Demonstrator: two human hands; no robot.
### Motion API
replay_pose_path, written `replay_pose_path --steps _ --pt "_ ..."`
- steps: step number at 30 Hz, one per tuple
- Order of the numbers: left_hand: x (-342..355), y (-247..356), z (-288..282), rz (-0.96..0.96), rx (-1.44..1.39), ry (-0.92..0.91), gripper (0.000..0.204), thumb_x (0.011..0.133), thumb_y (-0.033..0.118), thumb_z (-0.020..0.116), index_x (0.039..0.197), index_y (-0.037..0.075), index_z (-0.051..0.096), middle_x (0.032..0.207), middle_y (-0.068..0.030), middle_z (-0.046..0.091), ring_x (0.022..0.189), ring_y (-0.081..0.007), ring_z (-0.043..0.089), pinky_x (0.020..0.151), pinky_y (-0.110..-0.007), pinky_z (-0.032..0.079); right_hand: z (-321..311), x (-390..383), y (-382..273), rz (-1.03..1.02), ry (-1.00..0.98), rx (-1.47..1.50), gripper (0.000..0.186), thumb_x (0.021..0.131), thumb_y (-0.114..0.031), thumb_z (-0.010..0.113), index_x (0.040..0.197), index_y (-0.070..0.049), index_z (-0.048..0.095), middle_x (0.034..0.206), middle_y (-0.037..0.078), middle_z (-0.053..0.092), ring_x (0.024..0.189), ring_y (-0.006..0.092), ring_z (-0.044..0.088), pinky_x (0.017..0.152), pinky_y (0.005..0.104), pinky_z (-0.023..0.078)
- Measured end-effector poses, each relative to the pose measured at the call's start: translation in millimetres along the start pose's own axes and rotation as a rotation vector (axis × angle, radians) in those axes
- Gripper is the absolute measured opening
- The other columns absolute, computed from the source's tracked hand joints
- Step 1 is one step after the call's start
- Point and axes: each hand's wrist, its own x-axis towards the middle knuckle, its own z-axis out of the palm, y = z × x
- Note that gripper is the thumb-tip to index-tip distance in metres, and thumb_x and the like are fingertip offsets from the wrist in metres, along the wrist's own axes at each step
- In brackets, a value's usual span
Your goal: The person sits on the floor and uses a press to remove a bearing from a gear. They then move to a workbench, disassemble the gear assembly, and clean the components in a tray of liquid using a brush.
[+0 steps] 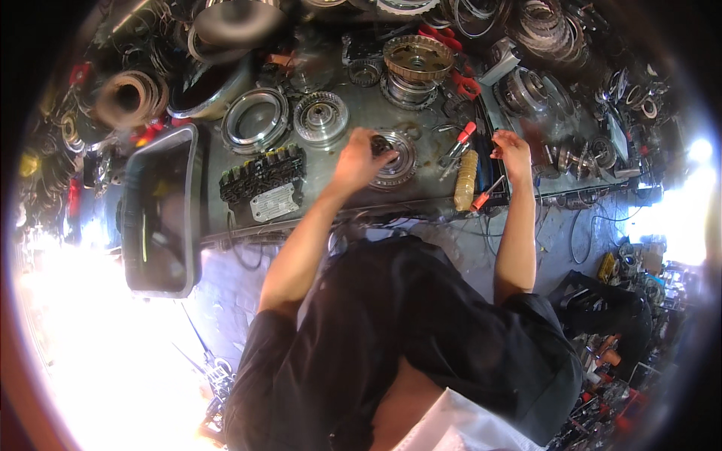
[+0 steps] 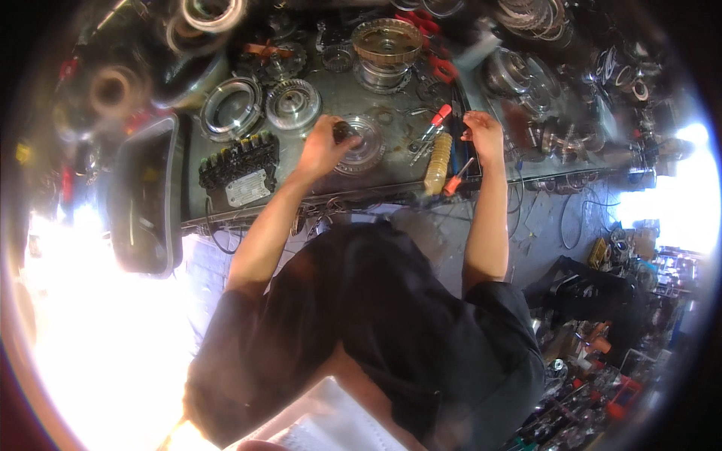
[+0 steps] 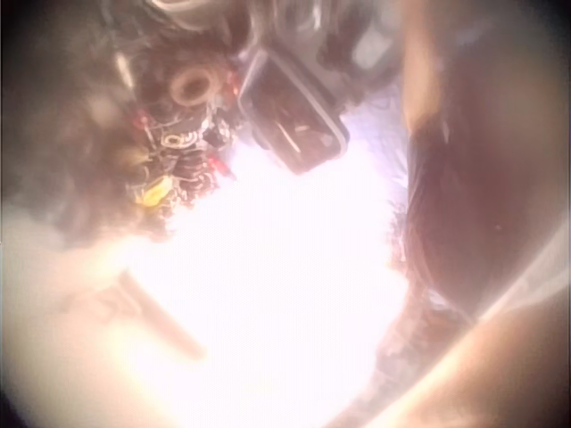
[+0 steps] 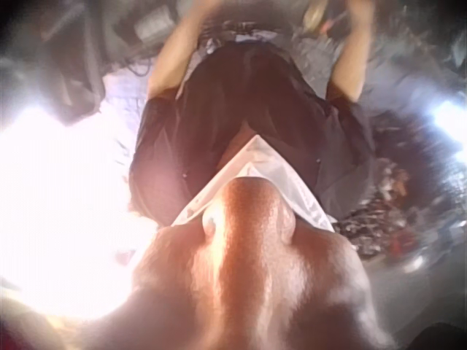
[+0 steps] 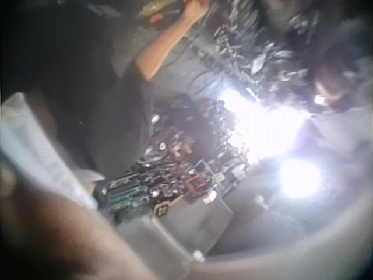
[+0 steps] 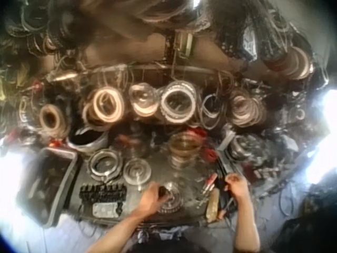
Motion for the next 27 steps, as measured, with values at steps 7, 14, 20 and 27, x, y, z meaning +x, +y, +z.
replay_pose_path --steps 7,14,20,27 --pt "12.6 13.5 15.9 0.014 0.344 -0.170 0.058 0.083 0.037 0.080 0.126 0.002 0.063 0.123 -0.0159 0.063 0.109 -0.0382 0.066 0.093 -0.047 0.055 -14.9 -54.1 20.4 -0.074 0.265 0.001 0.017 0.096 -0.009 0.068 0.108 0.003 0.071 0.088 0.006 0.071 0.070 0.0120 0.066 0.062 0.0271 0.055" --pt "15.2 3.3 20.0 0.042 0.285 -0.245 0.062 0.082 0.036 0.082 0.130 0.000 0.064 0.131 -0.0182 0.060 0.113 -0.0375 0.066 0.098 -0.044 0.054 -26.8 -115.6 95.9 -0.088 0.406 -0.113 0.016 0.091 -0.004 0.065 0.104 0.002 0.071 0.089 0.004 0.072 0.078 0.0121 0.067 0.071 0.0255 0.053" --pt "7.3 -9.6 22.5 0.075 0.119 -0.130 0.055 0.078 0.030 0.087 0.123 0.003 0.070 0.121 -0.0132 0.063 0.106 -0.0344 0.066 0.093 -0.043 0.054 -14.0 -150.7 135.7 -0.063 0.231 -0.302 0.056 0.075 0.006 0.069 0.130 0.000 0.058 0.116 0.012 0.066 0.105 0.0237 0.063 0.091 0.0353 0.052" --pt "4.1 -16.7 21.4 0.371 0.112 -0.044 0.048 0.082 0.020 0.085 0.124 0.000 0.068 0.114 -0.0152 0.062 0.098 -0.0328 0.065 0.084 -0.040 0.054 22.3 -145.0 155.9 -0.195 0.294 -0.679 0.058 0.083 -0.009 0.070 0.137 -0.001 0.051 0.122 0.022 0.061 0.118 0.0420 0.055 0.102 0.0496 0.046"
